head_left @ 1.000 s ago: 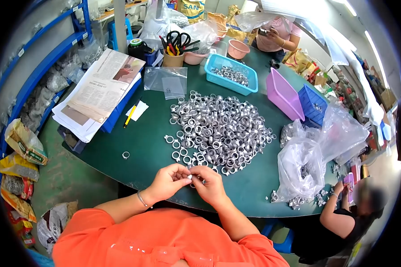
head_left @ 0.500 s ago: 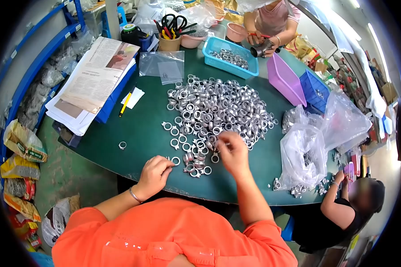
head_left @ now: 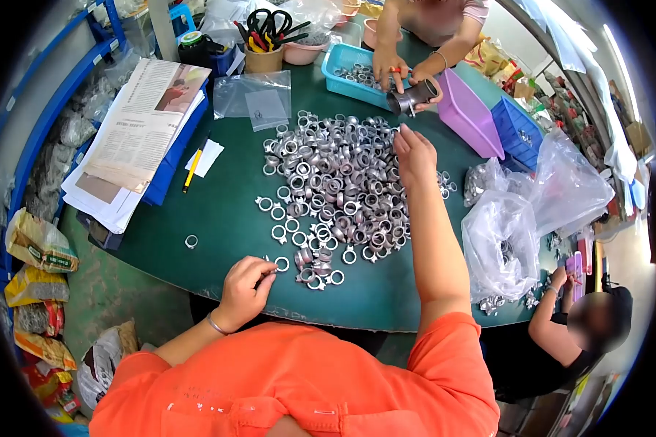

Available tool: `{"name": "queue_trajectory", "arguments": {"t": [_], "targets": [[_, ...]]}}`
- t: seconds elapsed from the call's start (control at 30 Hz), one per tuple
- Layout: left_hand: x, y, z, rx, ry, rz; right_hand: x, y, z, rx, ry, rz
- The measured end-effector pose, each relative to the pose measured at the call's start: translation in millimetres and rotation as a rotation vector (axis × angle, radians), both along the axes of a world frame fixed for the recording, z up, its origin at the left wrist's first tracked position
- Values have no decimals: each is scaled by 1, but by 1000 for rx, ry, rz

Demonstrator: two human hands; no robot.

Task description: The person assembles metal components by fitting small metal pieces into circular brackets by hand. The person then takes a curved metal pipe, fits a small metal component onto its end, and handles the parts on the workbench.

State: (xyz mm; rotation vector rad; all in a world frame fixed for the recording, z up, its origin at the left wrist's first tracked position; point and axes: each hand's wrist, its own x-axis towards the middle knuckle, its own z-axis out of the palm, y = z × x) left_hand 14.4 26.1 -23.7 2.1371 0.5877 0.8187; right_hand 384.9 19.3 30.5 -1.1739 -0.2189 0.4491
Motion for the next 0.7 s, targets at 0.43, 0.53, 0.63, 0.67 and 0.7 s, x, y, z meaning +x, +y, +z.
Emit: {"name": "queue_trajectory", "arguments": {"t": [0.43,0.53,0.63,0.67,0.7], "targets": [[2,2,-1,-50,0,5,38,43,-27,278,227,76],[2,2,-2,-56,-8,7,34,39,-28,358,205,108],[2,2,0,-44,1,7,28,36,-22,441,186,160],[2,2,0,-51,7,9,26,35,-19,492,185,192],[3,2,0,-56,12,10,25,34,-17,496,185,190]]}}
